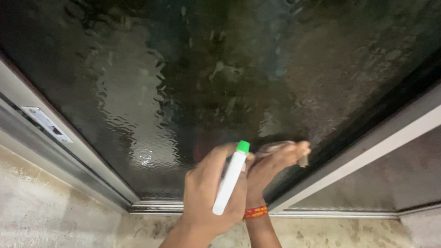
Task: The person sprays a cleaning solution onto a glass door and wipes it with a cloth. They repeatedly spray and wipe different sections of the door to remove dirt and streaks.
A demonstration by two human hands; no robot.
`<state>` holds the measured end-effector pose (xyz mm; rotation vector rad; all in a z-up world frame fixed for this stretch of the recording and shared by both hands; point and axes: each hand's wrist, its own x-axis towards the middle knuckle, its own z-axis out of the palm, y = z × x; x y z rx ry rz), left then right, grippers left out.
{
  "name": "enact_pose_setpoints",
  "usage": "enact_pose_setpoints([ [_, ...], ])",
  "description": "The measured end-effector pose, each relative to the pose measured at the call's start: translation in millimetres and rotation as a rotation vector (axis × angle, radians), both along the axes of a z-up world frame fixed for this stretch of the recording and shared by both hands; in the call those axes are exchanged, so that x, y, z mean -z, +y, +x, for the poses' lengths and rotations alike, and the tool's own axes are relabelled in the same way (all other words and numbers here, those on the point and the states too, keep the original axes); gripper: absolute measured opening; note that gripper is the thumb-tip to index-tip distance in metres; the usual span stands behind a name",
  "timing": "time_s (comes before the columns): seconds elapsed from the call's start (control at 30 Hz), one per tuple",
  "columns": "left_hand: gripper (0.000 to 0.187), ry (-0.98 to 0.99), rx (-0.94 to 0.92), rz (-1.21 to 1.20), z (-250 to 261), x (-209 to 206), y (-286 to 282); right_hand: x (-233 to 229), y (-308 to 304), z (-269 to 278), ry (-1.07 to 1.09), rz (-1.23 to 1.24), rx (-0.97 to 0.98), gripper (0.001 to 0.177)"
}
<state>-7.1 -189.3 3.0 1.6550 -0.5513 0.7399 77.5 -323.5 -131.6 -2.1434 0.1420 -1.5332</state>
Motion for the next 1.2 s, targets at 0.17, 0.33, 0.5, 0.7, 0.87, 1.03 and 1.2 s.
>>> enact_pose_setpoints([
  [0.17, 0.028, 0.018, -0.107, 0.033, 7.8, -0.9, 8.0, -32.9, -47.8, 6.5, -0.009, -0.343, -0.061, 0.071],
  [0.33, 0.031, 0.007, -0.095, 0.023, 13.2, -2.2, 26.4, -66.6, -43.1, 7.5, -0.112, -0.042, 0.014, 0.073],
  [0.5, 0.029, 0.082, -0.122, 0.018, 17.9, 6.9, 61.1, -19.1, 41.4, 17.8, -0.195, -0.049, -0.150, 0.081],
  [0.7, 0.032, 0.038, -0.203, 0.029, 16.3, 10.7, 111.7, -4.6, 77.8, 4.8, 0.209, -0.555, -0.204, 0.050],
  [0.87, 0.031, 0.130, -0.194, -0.035, 14.8, 12.0, 151.2, -49.2, 55.6, 4.4, 0.019, -0.134, 0.101, 0.070],
  [1.03, 0.028, 0.122, -0.245, -0.049, 9.7, 10.8, 191.4, -13.6, 120.3, 31.4, -0.061, -0.070, 0.068, 0.077],
  [1.2, 0.024, 0.031, -0.254, -0.043, 6.3, 11.7, 228.4, 56.4, 204.4, 30.2, 0.075, -0.633, -0.172, 0.071],
])
